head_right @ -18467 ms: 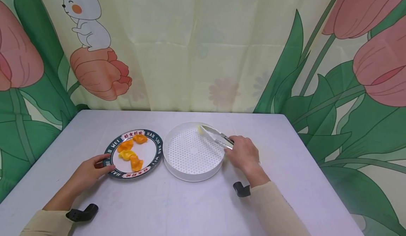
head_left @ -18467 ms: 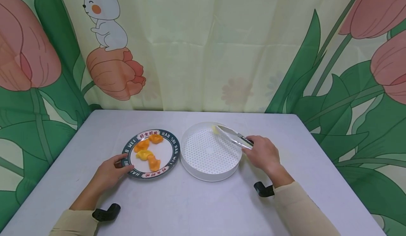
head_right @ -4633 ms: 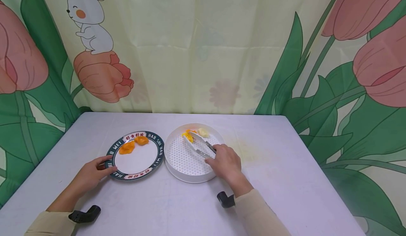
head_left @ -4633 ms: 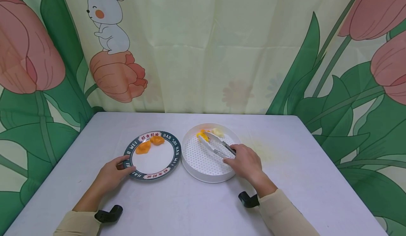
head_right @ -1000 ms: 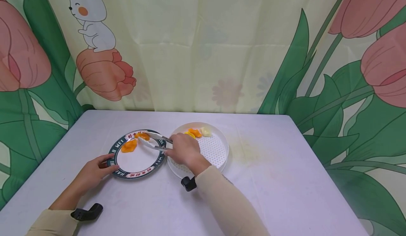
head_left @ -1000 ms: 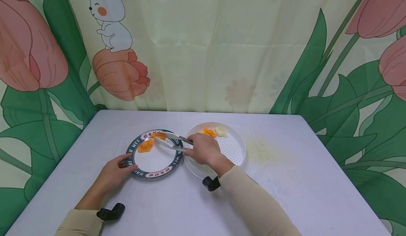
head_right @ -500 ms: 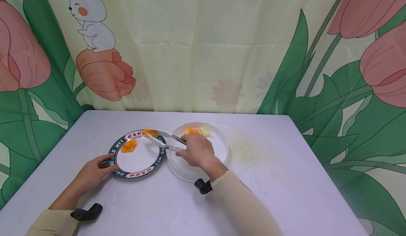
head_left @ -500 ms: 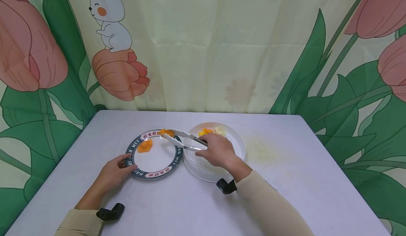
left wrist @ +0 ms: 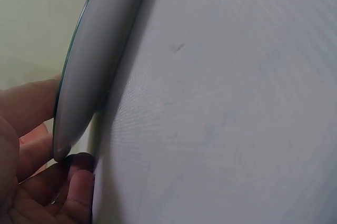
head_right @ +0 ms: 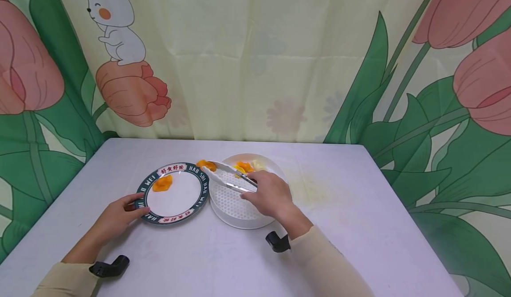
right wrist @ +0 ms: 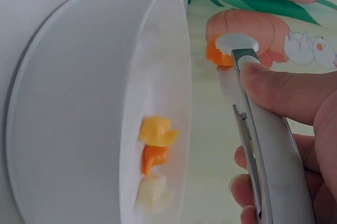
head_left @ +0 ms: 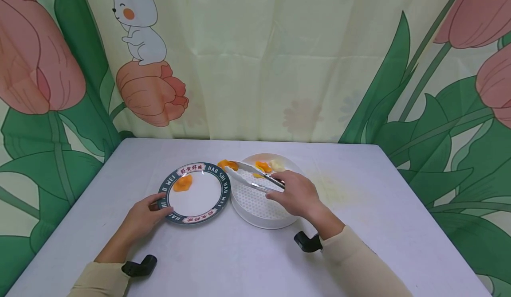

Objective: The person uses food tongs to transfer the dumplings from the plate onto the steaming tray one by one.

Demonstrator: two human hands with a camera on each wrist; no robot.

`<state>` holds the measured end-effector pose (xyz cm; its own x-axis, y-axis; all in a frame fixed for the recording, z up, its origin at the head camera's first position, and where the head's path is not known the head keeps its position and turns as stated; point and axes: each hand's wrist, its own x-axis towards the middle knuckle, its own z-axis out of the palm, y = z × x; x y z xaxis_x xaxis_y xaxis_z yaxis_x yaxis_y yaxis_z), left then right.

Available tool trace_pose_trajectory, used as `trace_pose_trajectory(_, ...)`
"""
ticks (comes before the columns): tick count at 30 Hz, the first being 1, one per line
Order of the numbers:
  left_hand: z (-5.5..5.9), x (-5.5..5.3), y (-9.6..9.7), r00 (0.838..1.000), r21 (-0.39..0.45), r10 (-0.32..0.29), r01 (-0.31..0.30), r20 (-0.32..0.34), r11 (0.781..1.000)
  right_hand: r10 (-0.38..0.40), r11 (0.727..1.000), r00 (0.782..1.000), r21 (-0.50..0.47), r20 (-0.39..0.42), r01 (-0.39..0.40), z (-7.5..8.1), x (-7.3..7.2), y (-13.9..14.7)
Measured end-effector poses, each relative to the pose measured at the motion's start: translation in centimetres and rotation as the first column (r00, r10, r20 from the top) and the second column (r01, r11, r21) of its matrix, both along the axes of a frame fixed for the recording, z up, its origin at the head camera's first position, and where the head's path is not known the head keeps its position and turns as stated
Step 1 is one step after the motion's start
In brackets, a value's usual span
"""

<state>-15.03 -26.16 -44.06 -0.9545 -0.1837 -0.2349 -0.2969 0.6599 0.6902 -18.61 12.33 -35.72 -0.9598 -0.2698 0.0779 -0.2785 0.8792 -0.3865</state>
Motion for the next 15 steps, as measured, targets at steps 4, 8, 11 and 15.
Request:
trace_pose_trajectory(4,0.1,0.1,0.1,1.000,-0.008,-0.001,0.001,-0.002,1.000,-0.019,1.000,1.000,0.000,-0.007,0.019,-0.2,0.2,0.9)
trace_pose_trajectory(8,0.1,0.1,0.0,1.000,-0.010,-0.004,0.004,-0.007,1.000,-0.042,0.999,0.999,0.006,-0.007,0.042,-0.6,0.4,1.8)
trace_pose_trajectory(11,0.0,0.1,0.0,1.000,-0.008,-0.006,0.006,-0.009,1.000,-0.065,0.998,0.998,0.004,0.005,0.065,-0.9,0.5,2.4)
trace_pose_trajectory(15,-0.1,0.1,0.0,1.000,-0.009,-0.007,0.007,-0.013,1.000,-0.083,0.997,0.997,0.008,0.008,0.083,-1.3,0.5,3.1)
